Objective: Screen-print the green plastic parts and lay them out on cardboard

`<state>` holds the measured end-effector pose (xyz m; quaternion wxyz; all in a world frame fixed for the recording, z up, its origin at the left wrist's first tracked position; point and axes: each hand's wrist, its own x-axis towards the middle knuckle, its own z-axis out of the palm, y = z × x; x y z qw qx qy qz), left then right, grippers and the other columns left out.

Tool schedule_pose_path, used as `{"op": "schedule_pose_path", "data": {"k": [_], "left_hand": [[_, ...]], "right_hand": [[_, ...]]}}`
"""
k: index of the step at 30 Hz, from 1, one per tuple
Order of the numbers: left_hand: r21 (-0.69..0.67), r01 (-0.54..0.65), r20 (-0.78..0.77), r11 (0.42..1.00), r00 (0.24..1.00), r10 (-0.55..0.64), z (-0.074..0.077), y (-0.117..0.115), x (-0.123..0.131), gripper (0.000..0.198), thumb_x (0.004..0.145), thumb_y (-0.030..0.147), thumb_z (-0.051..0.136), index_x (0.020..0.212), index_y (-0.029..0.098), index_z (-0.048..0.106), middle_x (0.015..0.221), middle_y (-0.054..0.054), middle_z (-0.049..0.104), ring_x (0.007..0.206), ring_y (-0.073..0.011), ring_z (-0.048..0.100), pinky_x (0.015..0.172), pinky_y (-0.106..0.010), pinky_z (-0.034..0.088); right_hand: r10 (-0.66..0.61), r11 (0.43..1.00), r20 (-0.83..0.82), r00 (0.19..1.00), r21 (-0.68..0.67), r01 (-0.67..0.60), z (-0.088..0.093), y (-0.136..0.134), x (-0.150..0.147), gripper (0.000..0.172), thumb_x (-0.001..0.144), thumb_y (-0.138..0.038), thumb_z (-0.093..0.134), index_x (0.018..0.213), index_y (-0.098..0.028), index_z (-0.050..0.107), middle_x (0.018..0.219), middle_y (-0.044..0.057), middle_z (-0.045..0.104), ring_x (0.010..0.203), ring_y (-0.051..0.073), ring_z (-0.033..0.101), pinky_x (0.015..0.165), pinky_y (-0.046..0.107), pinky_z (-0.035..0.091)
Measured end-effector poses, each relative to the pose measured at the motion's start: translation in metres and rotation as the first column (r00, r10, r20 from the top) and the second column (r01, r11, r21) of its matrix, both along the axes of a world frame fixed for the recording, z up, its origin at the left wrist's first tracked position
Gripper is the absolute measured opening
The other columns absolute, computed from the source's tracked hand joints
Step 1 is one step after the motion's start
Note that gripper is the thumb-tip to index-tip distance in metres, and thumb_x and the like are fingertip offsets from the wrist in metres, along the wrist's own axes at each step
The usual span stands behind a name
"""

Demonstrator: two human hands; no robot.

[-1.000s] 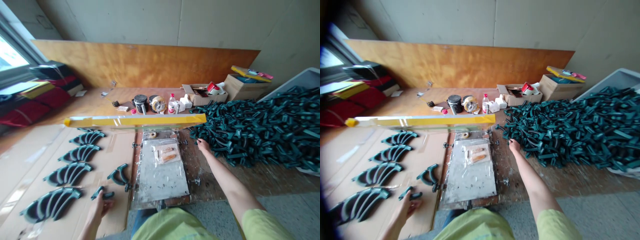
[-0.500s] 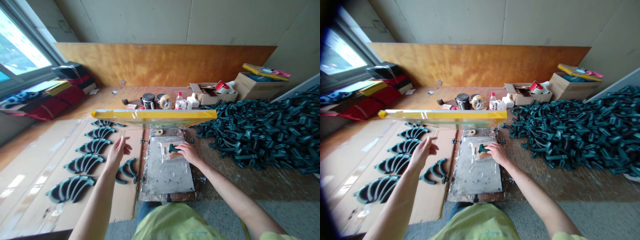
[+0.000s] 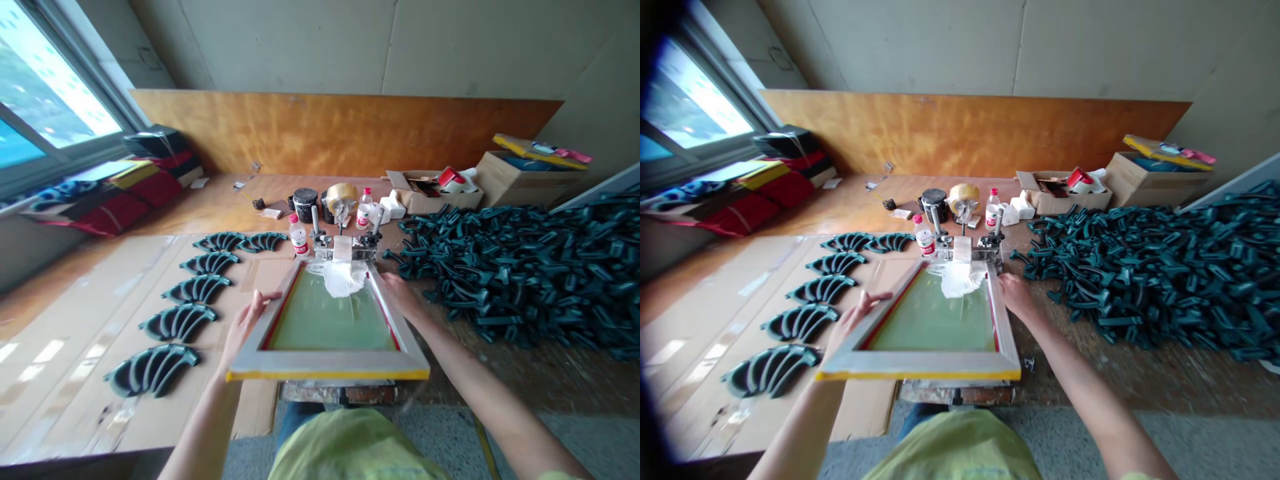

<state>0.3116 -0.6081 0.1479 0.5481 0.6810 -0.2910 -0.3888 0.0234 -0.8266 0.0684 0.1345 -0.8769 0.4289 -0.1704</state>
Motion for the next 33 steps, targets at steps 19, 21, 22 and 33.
{"op": "schedule_pose_path", "data": {"k": [19,21,22,33], "left_hand": [[0.173,0.012,-0.200,0.985,0.980,0.023,-0.112,0.022,-0.015,0.098,0.066,0.062,0.071,0.145,0.014,0.039,0.076,0.000,0.063,0.065,-0.0149,0.059,0.058,-0.023,0.046],[0.170,0.009,-0.213,0.985,0.977,0.028,-0.113,0.022,-0.015,0.096,0.067,0.061,0.070,0.145,0.014,0.040,0.079,-0.002,0.065,0.068,-0.0159,0.061,0.061,-0.024,0.047],[0.167,0.007,-0.216,0.986,0.976,0.030,-0.113,0.022,-0.015,0.095,0.067,0.061,0.070,0.144,0.014,0.041,0.080,-0.002,0.065,0.068,-0.0165,0.062,0.062,-0.025,0.048],[0.202,0.008,-0.197,0.979,0.980,0.033,-0.113,0.023,-0.014,0.092,0.066,0.063,0.070,0.142,0.016,0.045,0.081,-0.003,0.068,0.071,-0.0196,0.064,0.063,-0.026,0.048]], "right_hand": [[0.168,0.986,-0.288,0.943,0.024,-0.168,0.040,-0.021,0.089,0.014,0.081,-0.026,0.064,0.093,-0.019,0.067,0.094,0.008,0.072,0.086,0.021,0.066,0.074,0.026,0.046],[0.122,0.991,-0.260,0.958,-0.028,-0.134,0.039,-0.020,0.082,0.013,0.082,-0.025,0.062,0.092,-0.018,0.066,0.095,0.009,0.072,0.088,0.021,0.065,0.077,0.027,0.046],[0.100,0.992,-0.256,0.962,-0.050,-0.116,0.039,-0.019,0.079,0.012,0.082,-0.023,0.061,0.092,-0.018,0.066,0.094,0.009,0.071,0.089,0.021,0.064,0.078,0.027,0.046],[0.516,0.839,-0.226,0.827,-0.063,-0.541,0.022,0.035,0.045,0.021,0.076,-0.004,0.051,0.083,-0.018,0.065,0.085,0.009,0.066,0.087,0.022,0.057,0.076,0.031,0.043]]}}
